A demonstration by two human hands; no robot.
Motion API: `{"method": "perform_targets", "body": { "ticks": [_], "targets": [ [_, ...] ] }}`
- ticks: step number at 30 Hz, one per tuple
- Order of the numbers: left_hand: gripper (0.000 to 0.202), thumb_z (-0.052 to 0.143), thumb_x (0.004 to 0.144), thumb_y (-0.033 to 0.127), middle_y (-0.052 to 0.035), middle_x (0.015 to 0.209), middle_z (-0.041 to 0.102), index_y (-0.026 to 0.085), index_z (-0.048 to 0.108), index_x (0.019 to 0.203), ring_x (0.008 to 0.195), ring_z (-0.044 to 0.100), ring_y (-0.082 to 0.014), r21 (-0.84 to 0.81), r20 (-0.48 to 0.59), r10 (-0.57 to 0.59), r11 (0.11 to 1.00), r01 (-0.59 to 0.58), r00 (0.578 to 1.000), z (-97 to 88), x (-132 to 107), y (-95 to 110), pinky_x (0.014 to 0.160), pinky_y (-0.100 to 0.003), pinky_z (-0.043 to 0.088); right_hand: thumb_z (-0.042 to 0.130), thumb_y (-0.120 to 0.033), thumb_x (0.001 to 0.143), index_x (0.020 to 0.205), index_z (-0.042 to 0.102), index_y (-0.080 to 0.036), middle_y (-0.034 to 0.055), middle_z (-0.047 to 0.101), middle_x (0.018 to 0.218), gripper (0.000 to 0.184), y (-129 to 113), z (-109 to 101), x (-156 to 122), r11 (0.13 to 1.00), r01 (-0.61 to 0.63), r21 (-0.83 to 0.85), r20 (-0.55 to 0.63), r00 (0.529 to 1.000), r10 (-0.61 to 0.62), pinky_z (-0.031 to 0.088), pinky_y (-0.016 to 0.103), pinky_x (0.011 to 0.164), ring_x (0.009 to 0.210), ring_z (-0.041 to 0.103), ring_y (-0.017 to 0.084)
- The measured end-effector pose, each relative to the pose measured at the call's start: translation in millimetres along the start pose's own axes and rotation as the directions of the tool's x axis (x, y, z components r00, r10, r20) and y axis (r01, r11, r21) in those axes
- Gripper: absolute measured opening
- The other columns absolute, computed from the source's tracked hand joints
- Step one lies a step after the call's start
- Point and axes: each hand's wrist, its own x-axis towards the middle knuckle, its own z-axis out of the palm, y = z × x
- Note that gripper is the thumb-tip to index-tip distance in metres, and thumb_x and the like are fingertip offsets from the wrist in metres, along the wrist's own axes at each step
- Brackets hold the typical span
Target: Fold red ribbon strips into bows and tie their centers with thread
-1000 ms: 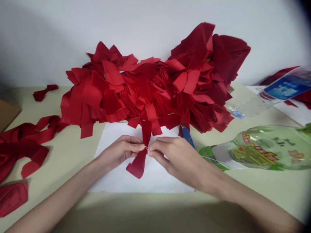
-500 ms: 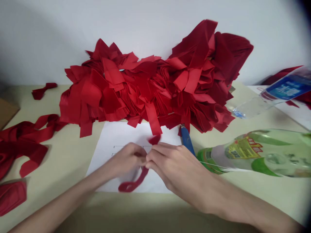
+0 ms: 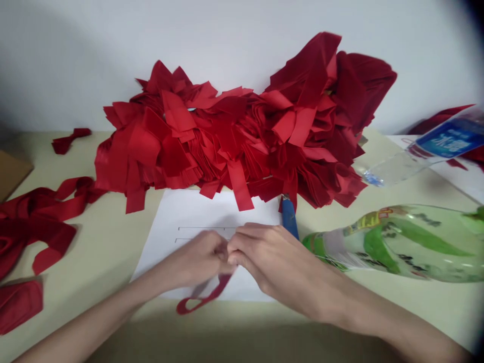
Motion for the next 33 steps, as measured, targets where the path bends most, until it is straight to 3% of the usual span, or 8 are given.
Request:
{"method": "perform_targets", "body": {
  "ticks": [2, 4, 7, 10, 21, 26, 30, 33],
  "targets": [
    [0.015, 0.060, 0.070, 0.015, 0.0049, 0.052, 0.045, 0.014, 0.057, 0.055, 0.053, 0.039, -0.0089, -0.135, -0.141, 0.033, 0.990, -0.052, 0.989, -5.7, 4, 0, 0.052, -0.024, 0.029, 0.044, -0.016, 0.089, 0.076, 0.059, -0.014, 0.0048, 0.062, 0.077, 0.020, -1, 4, 1, 0.994, -0.060, -0.095, -0.075, 0.996, 0.053, 0.034, 0.029, 0.060, 0.070, 0.055, 0.016],
    [0.010, 0.063, 0.071, 0.017, 0.0029, 0.058, 0.053, 0.014, 0.062, 0.062, 0.057, 0.045, -0.0093, -0.374, -0.147, 0.045, 0.922, -0.097, 0.988, -13.9, 6, 0, 0.055, -0.023, 0.033, 0.042, -0.019, 0.092, 0.081, 0.060, -0.015, 0.0044, 0.063, 0.080, 0.022, 4, 2, 4, 0.992, -0.108, -0.061, -0.119, 0.988, 0.100, 0.033, 0.028, 0.059, 0.068, 0.055, 0.015],
    [0.007, 0.065, 0.073, 0.018, -0.0017, 0.066, 0.062, 0.012, 0.066, 0.069, 0.059, 0.053, -0.0102, -0.604, -0.004, 0.150, 0.788, -0.121, 0.989, -22.3, 5, -1, 0.056, -0.022, 0.038, 0.042, -0.023, 0.093, 0.080, 0.060, -0.017, 0.0005, 0.062, 0.079, 0.023, 16, -8, 9, 0.987, -0.114, 0.111, -0.112, 0.986, 0.126, 0.032, 0.026, 0.060, 0.067, 0.053, 0.011],
    [0.010, 0.065, 0.075, 0.019, -0.0050, 0.069, 0.065, 0.010, 0.069, 0.078, 0.059, 0.058, -0.0118, -0.693, 0.142, 0.300, 0.711, -0.122, 0.943, -22.3, 6, -6, 0.057, -0.022, 0.043, 0.043, -0.018, 0.092, 0.078, 0.059, -0.018, -0.0023, 0.061, 0.076, 0.021, 23, -15, 11, 0.969, -0.075, 0.237, -0.101, 0.990, 0.101, 0.031, 0.024, 0.061, 0.065, 0.049, 0.009],
    [0.010, 0.063, 0.080, 0.016, -0.0038, 0.074, 0.069, 0.012, 0.072, 0.082, 0.066, 0.064, -0.0115, -0.756, 0.082, 0.376, 0.627, -0.188, 0.923, -23.5, 6, -10, 0.063, -0.019, 0.050, 0.051, -0.029, 0.089, 0.079, 0.062, -0.015, -0.0045, 0.044, 0.061, 0.020, 29, -14, 13, 0.696, -0.021, 0.718, -0.091, 0.988, 0.123, 0.027, 0.023, 0.051, 0.055, 0.034, 0.007],
    [0.010, 0.064, 0.079, 0.015, -0.0045, 0.075, 0.071, 0.013, 0.073, 0.084, 0.067, 0.065, -0.0121, -0.758, 0.115, 0.385, 0.629, -0.170, 0.916, -21.5, 6, -10, 0.065, -0.020, 0.050, 0.062, -0.033, 0.081, 0.078, 0.058, -0.015, -0.0091, 0.023, 0.053, 0.019, 32, -8, 15, 0.526, -0.012, 0.851, -0.046, 0.994, 0.096, 0.014, 0.023, 0.045, 0.048, 0.019, 0.005],
    [0.008, 0.066, 0.078, 0.016, -0.0045, 0.073, 0.071, 0.014, 0.073, 0.082, 0.067, 0.066, -0.0133, -0.765, 0.146, 0.365, 0.631, -0.129, 0.920, -21.1, 6, -13, 0.066, -0.022, 0.050, 0.066, -0.032, 0.078, 0.089, 0.055, -0.017, -0.0107, 0.020, 0.053, 0.022, 31, 0, 17, 0.369, -0.050, 0.928, 0.019, 0.996, 0.089, 0.012, 0.022, 0.044, 0.047, 0.016, 0.004],
    [0.008, 0.066, 0.078, 0.017, -0.0054, 0.073, 0.071, 0.013, 0.072, 0.082, 0.066, 0.066, -0.0137, -0.782, 0.189, 0.339, 0.620, -0.067, 0.922, -21.4, 7, -16, 0.065, -0.023, 0.050, 0.066, -0.030, 0.079, 0.095, 0.057, -0.018, -0.0106, 0.018, 0.054, 0.022, 31, 4, 18, 0.350, -0.038, 0.936, 0.016, 0.998, 0.066, 0.011, 0.022, 0.044, 0.047, 0.015, 0.005]
  ]
}}
